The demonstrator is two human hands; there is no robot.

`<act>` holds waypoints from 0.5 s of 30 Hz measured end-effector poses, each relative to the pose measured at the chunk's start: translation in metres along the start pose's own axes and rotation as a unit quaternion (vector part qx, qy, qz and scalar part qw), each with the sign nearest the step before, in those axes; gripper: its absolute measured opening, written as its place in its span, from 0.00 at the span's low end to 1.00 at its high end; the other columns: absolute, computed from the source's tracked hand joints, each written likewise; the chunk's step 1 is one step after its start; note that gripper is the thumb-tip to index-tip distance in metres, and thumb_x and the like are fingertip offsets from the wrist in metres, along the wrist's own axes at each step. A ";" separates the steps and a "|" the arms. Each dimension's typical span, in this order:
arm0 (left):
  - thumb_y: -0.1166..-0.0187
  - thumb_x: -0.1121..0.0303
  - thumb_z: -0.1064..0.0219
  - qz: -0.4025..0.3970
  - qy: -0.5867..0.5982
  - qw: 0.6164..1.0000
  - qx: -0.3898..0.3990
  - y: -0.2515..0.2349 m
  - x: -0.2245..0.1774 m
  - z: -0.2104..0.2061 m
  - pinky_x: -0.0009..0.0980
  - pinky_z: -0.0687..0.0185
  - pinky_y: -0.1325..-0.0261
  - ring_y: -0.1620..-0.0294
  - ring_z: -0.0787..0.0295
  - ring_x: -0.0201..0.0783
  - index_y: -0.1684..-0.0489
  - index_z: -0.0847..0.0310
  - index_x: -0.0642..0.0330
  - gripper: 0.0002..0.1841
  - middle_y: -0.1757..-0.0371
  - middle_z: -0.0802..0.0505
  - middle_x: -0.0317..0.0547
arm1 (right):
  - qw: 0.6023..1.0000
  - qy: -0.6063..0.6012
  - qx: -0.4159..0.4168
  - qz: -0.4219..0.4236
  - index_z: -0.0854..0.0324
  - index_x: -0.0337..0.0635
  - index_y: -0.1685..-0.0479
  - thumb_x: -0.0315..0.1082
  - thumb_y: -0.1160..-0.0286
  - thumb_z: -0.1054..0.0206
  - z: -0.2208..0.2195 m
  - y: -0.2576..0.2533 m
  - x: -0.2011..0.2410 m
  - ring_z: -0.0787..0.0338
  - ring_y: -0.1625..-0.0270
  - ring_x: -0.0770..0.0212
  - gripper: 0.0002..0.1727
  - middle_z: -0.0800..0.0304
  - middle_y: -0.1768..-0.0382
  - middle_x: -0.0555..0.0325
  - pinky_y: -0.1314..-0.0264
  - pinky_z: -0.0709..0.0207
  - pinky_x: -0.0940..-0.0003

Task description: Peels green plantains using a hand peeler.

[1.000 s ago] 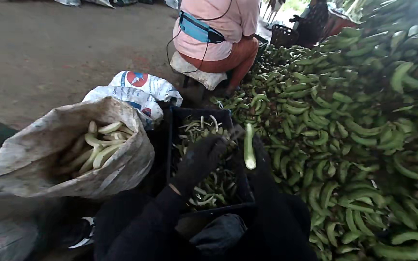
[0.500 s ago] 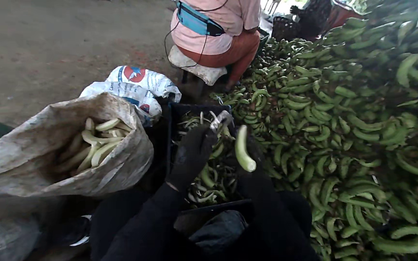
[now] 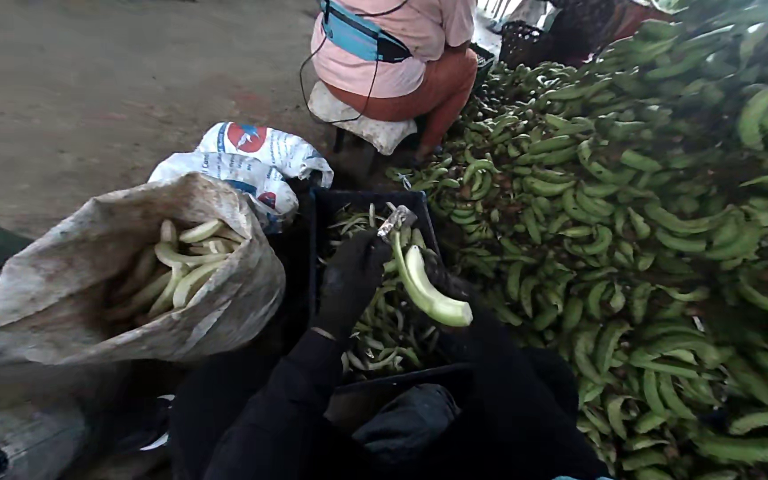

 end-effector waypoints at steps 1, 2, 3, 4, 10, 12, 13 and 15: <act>0.09 0.58 0.42 0.002 0.006 1.000 -0.003 0.000 -0.001 0.003 0.53 0.19 0.32 0.36 0.13 0.51 0.22 0.25 0.59 0.23 0.33 0.13 0.57 | 1.000 0.007 -0.022 -0.005 0.21 0.39 0.42 0.33 0.09 0.51 -0.002 0.003 0.004 0.12 0.62 0.77 0.14 0.11 0.62 0.64 0.56 0.16 0.82; 0.09 0.60 0.42 -0.005 0.010 1.000 -0.003 0.001 -0.002 0.004 0.54 0.19 0.30 0.35 0.13 0.51 0.22 0.26 0.60 0.22 0.32 0.13 0.58 | 0.998 0.008 -0.059 0.000 0.22 0.40 0.37 0.34 0.09 0.50 -0.005 0.008 0.010 0.12 0.60 0.75 0.15 0.11 0.59 0.63 0.55 0.16 0.80; 0.10 0.62 0.42 -0.016 0.013 1.000 0.003 0.002 -0.005 0.002 0.53 0.19 0.30 0.34 0.13 0.51 0.21 0.26 0.60 0.22 0.31 0.13 0.57 | 0.995 -0.002 -0.098 0.006 0.25 0.41 0.31 0.36 0.09 0.48 -0.006 0.010 0.015 0.12 0.59 0.72 0.17 0.12 0.57 0.60 0.55 0.15 0.76; 0.09 0.62 0.43 -0.029 0.018 0.999 0.016 0.005 -0.008 -0.001 0.52 0.20 0.29 0.33 0.14 0.50 0.20 0.26 0.59 0.22 0.31 0.13 0.57 | 0.992 -0.038 -0.119 0.017 0.27 0.45 0.27 0.40 0.10 0.47 -0.007 0.006 0.020 0.10 0.60 0.67 0.19 0.11 0.56 0.57 0.57 0.14 0.71; 0.12 0.54 0.41 -0.113 0.008 0.994 -0.011 0.030 -0.028 -0.027 0.46 0.12 0.43 0.48 0.09 0.45 0.24 0.21 0.57 0.24 0.46 0.09 0.52 | 0.957 -0.082 -0.228 0.159 0.24 0.59 0.32 0.51 0.11 0.44 -0.015 0.010 0.035 0.09 0.57 0.74 0.17 0.10 0.55 0.70 0.58 0.12 0.75; 0.15 0.53 0.38 -0.143 -0.029 0.988 -0.052 0.035 -0.032 -0.029 0.48 0.12 0.49 0.53 0.09 0.48 0.26 0.19 0.57 0.25 0.49 0.09 0.55 | 0.936 -0.107 -0.251 0.222 0.27 0.60 0.28 0.56 0.14 0.42 -0.014 -0.002 0.030 0.11 0.49 0.69 0.22 0.12 0.47 0.67 0.49 0.13 0.67; 0.16 0.52 0.36 -0.150 -0.049 0.985 -0.064 0.038 -0.034 -0.029 0.50 0.12 0.50 0.53 0.09 0.50 0.26 0.18 0.57 0.25 0.49 0.09 0.56 | 0.931 -0.109 -0.252 0.240 0.32 0.62 0.22 0.58 0.14 0.43 -0.015 -0.005 0.030 0.12 0.43 0.66 0.26 0.15 0.40 0.65 0.43 0.14 0.62; 0.17 0.51 0.36 -0.155 -0.073 0.982 -0.080 0.041 -0.035 -0.030 0.51 0.12 0.50 0.52 0.09 0.53 0.27 0.17 0.57 0.26 0.49 0.09 0.58 | 0.921 -0.109 -0.270 0.258 0.35 0.64 0.19 0.62 0.15 0.45 -0.018 -0.008 0.031 0.13 0.40 0.64 0.29 0.16 0.36 0.63 0.40 0.15 0.57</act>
Point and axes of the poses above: each hand's wrist, its own y-axis away from the middle knuckle, its own z-axis out of the back of the hand, x = y × z, the point moved 1 cm from there along -y, towards the middle knuckle
